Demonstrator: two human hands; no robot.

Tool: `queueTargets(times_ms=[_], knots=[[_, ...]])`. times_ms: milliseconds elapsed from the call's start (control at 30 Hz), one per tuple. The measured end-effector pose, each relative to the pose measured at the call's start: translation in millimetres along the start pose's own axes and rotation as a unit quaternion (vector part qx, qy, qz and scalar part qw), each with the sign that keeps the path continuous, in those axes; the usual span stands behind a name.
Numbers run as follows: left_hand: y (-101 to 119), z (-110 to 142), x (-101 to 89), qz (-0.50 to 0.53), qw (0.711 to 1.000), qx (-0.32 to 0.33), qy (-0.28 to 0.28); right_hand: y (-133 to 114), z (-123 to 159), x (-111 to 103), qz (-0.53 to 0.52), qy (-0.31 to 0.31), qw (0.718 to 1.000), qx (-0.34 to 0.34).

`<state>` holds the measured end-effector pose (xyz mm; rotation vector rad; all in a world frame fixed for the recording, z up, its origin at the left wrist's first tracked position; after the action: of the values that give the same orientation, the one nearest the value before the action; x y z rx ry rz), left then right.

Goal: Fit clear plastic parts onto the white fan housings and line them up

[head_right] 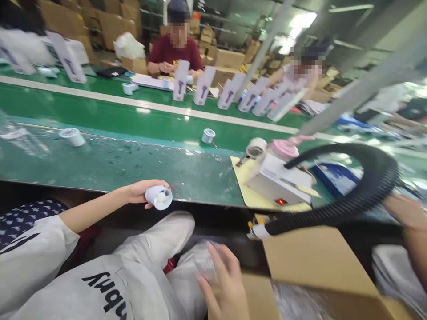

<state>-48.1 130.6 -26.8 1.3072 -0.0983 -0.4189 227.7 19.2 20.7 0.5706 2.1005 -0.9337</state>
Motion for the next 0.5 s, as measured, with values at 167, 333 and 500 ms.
queueTargets(times_ms=[167,333,500], knots=[[13,6,94.4,-0.004,0.978,0.022,-0.206,-19,-23,33,0.127,0.017,0.992,0.005],[36,14,103.0,-0.181,0.962,0.154,-0.137,2,-27,51,0.034,-0.043,0.994,0.094],[34,17,100.7,-0.138,0.964,0.215,-0.073,16,-18,49,-0.235,-0.04,0.951,0.196]])
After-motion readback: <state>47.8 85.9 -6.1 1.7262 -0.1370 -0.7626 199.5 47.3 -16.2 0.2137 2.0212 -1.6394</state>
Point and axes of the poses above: each hand's wrist, its own z-axis away from the middle knuckle, its own x-axis out of the palm, y = z × x, the point moved 9 cm from there along -z, towards the middle knuckle, and after that the axes turned 1 degree about y, right-handed, at the moved point
